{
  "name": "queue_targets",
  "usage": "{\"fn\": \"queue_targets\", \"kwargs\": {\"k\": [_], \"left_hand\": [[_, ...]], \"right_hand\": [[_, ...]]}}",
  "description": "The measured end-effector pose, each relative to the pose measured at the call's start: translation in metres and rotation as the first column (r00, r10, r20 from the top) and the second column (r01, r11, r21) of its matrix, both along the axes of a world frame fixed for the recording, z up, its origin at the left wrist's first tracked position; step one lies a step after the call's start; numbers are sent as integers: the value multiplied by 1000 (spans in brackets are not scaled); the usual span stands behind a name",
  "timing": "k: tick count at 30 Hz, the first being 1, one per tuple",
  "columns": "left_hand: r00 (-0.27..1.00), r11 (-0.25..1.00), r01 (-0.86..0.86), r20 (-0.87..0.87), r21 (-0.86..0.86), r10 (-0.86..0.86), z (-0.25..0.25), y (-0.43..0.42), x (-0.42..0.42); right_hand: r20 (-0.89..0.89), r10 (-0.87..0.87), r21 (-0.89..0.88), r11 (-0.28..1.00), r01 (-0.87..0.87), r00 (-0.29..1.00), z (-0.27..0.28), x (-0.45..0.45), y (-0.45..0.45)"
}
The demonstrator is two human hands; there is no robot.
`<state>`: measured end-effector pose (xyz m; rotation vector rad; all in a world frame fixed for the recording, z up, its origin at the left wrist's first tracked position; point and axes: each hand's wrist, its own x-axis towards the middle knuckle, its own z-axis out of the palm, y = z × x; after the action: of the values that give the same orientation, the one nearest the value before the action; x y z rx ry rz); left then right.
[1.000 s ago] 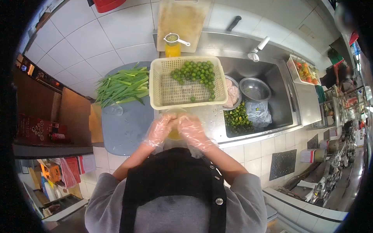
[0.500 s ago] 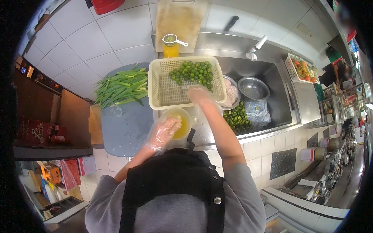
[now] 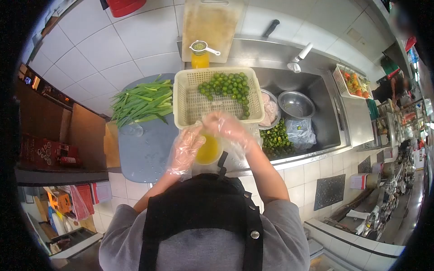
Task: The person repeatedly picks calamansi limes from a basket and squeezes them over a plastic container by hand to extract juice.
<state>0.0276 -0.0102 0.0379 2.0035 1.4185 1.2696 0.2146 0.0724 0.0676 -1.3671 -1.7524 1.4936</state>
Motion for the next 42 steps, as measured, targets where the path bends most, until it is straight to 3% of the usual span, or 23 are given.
{"fn": "queue_targets", "kwargs": {"k": [1,3,6,8,10,13,16,18,21,22,24,26,29,31,33,34,36,39,42], "left_hand": [[997,998,38,64,-55,-34,-9,2,-1],[989,991,80,130,-107,-66,-19,4,-2],[982,985,138,143,-106,-122,-23,0,-4],[977,959,189,141,-211,-161,-20,-1,-6],[983,963,169,101,-212,-150,-15,-4,-6],[989,970,149,27,-191,-146,-18,-6,-8],[983,972,184,16,-149,-184,-23,-6,-9],[978,970,211,39,-121,-207,-22,-6,-10],[968,962,237,115,-138,-222,-18,-4,-11],[972,965,216,132,-148,-197,-18,-4,-12],[975,969,192,148,-158,-169,-28,-4,-14],[904,876,213,428,-434,-7,-42,-3,-11],[885,781,231,459,-580,79,-33,-2,-13],[890,790,237,452,-566,56,-36,1,-16],[895,797,246,446,-552,32,-38,2,-17],[869,787,282,494,-549,33,-36,1,-16],[840,776,320,541,-543,33,-29,-1,-15],[858,808,299,514,-507,6,-19,-3,-13],[901,871,285,421,-401,-101,-26,-3,-16]], "right_hand": [[1,-7,-2,1000,7,1000,-8,0,-13],[-266,-163,-212,971,107,950,-29,-2,-34],[-298,-265,-278,943,182,917,-38,-3,-52],[-239,-267,-263,943,202,934,-45,-4,-57],[-180,-265,-247,944,217,947,-54,-5,-63],[-251,-232,-250,953,169,940,-57,-5,-67],[-97,-109,-162,983,92,989,-44,-5,-65],[-188,-98,-317,948,34,977,-42,-3,-63],[-305,-190,-375,925,66,933,-38,-5,-66],[-303,-190,-375,925,66,934,-42,-6,-67],[-308,-145,-166,981,96,940,-54,-10,-67],[-291,-145,-170,981,98,946,-44,-15,-68],[-239,-143,-136,984,113,961,-39,-20,-72],[-205,-139,-96,988,122,969,-40,-20,-72],[-86,-99,60,993,105,991,-41,-16,-72],[-86,-99,60,993,105,991,-47,-16,-72],[-287,-174,-9,984,179,942,-59,-16,-71],[-134,-124,-118,987,109,983,-19,-14,-72],[-143,-110,-130,987,92,984,-28,-18,-75]]}}
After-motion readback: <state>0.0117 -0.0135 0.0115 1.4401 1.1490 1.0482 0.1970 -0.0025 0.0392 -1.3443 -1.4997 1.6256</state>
